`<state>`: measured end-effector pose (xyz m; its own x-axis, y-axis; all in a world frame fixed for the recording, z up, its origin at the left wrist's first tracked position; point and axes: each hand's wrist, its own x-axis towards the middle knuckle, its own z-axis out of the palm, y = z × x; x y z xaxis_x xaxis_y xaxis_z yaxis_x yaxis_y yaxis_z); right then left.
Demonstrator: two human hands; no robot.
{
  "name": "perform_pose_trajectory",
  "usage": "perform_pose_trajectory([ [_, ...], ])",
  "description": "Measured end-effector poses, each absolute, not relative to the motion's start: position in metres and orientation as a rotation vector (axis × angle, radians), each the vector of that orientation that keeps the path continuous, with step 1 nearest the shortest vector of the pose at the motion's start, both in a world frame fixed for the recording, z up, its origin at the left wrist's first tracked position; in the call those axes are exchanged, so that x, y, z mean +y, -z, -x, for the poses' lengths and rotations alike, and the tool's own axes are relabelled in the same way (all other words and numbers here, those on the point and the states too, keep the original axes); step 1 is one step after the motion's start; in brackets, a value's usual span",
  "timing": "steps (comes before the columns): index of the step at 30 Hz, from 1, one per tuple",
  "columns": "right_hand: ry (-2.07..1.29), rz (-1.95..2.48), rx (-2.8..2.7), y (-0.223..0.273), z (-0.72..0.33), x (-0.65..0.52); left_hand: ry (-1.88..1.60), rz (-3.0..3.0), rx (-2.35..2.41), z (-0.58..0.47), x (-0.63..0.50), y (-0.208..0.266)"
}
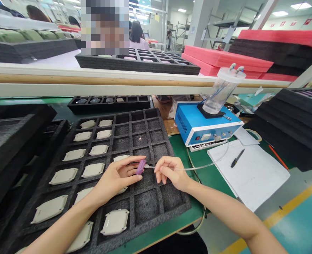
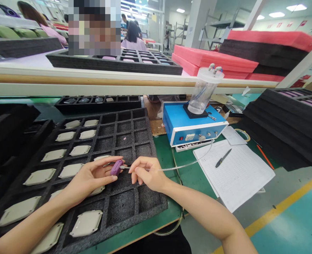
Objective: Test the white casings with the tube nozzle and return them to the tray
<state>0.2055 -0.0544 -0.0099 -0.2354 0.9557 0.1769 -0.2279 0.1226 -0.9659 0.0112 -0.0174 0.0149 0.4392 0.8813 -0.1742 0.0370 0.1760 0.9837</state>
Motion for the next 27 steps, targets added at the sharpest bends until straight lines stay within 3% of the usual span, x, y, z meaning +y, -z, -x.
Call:
perform_pose_trajectory([
  [27, -1.354, 0.807, -1.304, 0.0091, -0.2058, -0.0549, -0.75, -1.224, 0.918, -0.0114, -0.0176, -0.0149],
])
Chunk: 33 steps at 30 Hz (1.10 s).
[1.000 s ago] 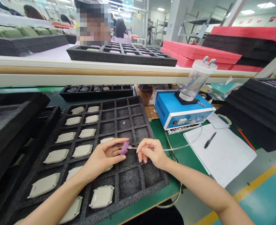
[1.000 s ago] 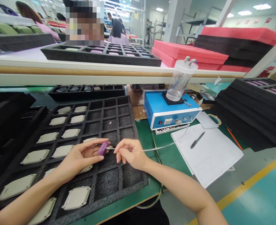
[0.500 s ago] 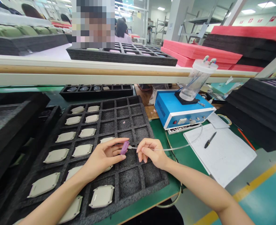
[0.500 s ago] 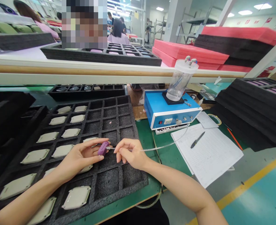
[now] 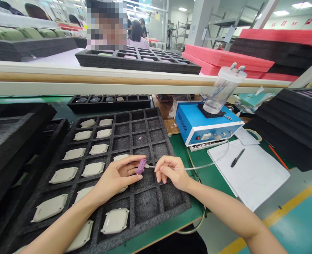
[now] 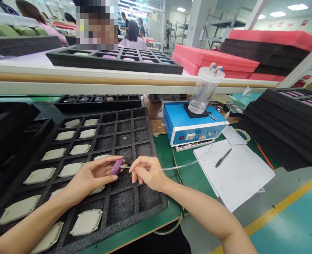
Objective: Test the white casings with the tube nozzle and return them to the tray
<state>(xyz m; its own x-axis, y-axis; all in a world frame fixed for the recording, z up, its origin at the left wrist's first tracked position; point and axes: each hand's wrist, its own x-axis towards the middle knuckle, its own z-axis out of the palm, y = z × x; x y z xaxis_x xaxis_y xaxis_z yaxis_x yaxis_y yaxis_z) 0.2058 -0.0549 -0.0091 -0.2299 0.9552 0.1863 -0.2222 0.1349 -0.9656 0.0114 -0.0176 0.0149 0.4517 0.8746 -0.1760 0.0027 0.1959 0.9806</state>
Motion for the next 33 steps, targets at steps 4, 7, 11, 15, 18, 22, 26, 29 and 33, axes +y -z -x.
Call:
perform_pose_trajectory([
  [4, -1.354, 0.807, -1.3, 0.0092, -0.2055, -0.0545, -0.754, -1.215, 0.901, -0.0111, -0.0172, -0.0134],
  [7, -1.357, 0.798, -1.296, 0.0104, -0.2054, -0.0544, -0.752, -1.218, 0.886, -0.01, -0.0177, -0.0127],
  [11, -1.359, 0.794, -1.293, 0.0115, -0.2055, -0.0546, -0.757, -1.219, 0.892, -0.0096, -0.0179, -0.0136],
  [15, -1.354, 0.792, -1.299, 0.0117, -0.2056, -0.0546, -0.755, -1.219, 0.894, -0.011, -0.0169, -0.014],
  [18, -1.351, 0.79, -1.301, 0.0117, -0.2057, -0.0546, -0.757, -1.219, 0.891, -0.0119, -0.0163, -0.0136],
  [22, -1.349, 0.788, -1.302, 0.0116, -0.2058, -0.0551, -0.765, -1.229, 0.884, -0.0117, -0.0166, -0.0137],
  [26, -1.343, 0.788, -1.313, 0.0113, -0.2061, -0.0552, -0.756, -1.235, 0.886, -0.011, -0.0173, -0.0134],
  [29, -1.346, 0.786, -1.317, 0.0109, -0.206, -0.055, -0.756, -1.236, 0.893, -0.0109, -0.0171, -0.013],
  [33, -1.349, 0.807, -1.314, 0.0101, -0.2056, -0.0551, -0.759, -1.237, 0.897, -0.011, -0.0171, -0.0128],
])
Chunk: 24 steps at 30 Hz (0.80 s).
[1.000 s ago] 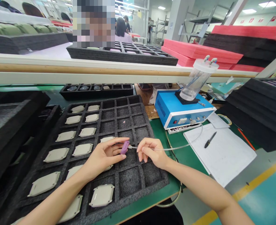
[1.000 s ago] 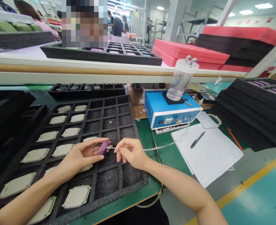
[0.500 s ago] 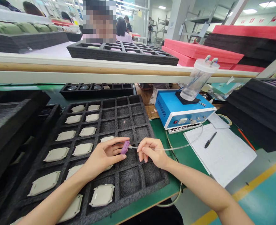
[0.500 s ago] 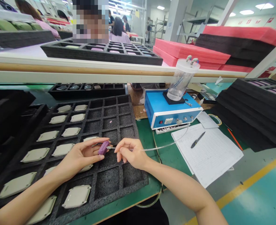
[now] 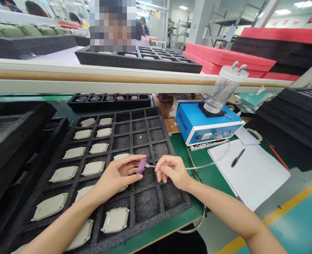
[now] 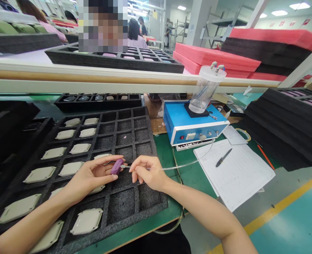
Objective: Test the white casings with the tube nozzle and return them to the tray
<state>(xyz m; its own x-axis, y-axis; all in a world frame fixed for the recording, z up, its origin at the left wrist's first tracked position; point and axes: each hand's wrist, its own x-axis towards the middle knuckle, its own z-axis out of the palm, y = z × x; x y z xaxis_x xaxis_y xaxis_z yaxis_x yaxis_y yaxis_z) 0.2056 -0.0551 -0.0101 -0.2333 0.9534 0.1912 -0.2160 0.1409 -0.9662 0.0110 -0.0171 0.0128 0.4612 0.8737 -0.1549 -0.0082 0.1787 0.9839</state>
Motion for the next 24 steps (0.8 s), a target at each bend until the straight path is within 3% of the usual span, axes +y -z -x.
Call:
perform_pose_trajectory([
  [24, -1.352, 0.809, -1.309, 0.0091, -0.2057, -0.0558, -0.761, -1.259, 0.908, -0.0118, -0.0171, -0.0139],
])
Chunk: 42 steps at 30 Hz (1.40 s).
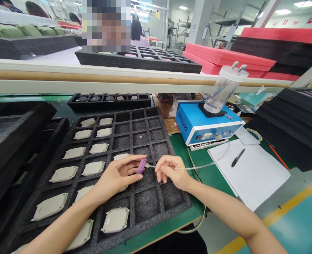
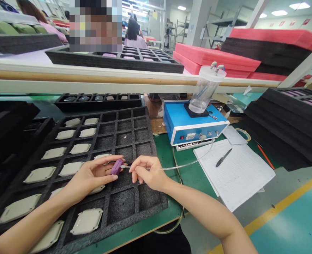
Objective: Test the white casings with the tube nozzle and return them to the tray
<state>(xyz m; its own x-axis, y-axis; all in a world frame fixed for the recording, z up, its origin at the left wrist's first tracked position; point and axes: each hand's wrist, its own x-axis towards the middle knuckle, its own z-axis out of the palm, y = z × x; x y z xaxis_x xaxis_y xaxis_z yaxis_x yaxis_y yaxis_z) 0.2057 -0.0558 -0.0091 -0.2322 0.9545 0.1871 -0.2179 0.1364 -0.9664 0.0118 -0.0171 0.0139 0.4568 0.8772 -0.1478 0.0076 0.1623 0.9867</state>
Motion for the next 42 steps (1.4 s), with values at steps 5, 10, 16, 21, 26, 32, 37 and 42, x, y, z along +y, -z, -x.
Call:
perform_pose_trajectory([
  [5, -1.352, 0.792, -1.305, 0.01, -0.206, -0.056, -0.76, -1.248, 0.905, -0.012, -0.017, -0.014],
  [10, -1.356, 0.815, -1.307, 0.009, -0.206, -0.056, -0.755, -1.247, 0.906, -0.011, -0.018, -0.014],
  [16, -1.33, 0.84, -1.306, 0.006, -0.206, -0.058, -0.739, -1.249, 0.879, -0.009, -0.018, -0.011],
  [21, -1.099, 0.845, -1.131, 0.01, -0.209, -0.059, -0.794, -1.149, 0.804, -0.009, -0.018, -0.012],
  [26, -1.13, 0.877, -1.162, 0.017, -0.212, -0.057, -0.894, -0.969, 0.741, -0.014, -0.022, -0.011],
  [32, -1.159, 0.887, -1.181, 0.018, -0.212, -0.059, -0.904, -1.055, 0.91, -0.005, -0.074, -0.05],
  [37, -1.233, 0.938, -1.213, 0.009, -0.208, -0.058, -0.841, -1.351, 1.13, 0.026, -0.096, -0.134],
  [42, -1.313, 0.965, -1.174, 0.005, -0.204, -0.055, -1.219, -1.712, 1.356, 0.028, -0.009, -0.219],
])
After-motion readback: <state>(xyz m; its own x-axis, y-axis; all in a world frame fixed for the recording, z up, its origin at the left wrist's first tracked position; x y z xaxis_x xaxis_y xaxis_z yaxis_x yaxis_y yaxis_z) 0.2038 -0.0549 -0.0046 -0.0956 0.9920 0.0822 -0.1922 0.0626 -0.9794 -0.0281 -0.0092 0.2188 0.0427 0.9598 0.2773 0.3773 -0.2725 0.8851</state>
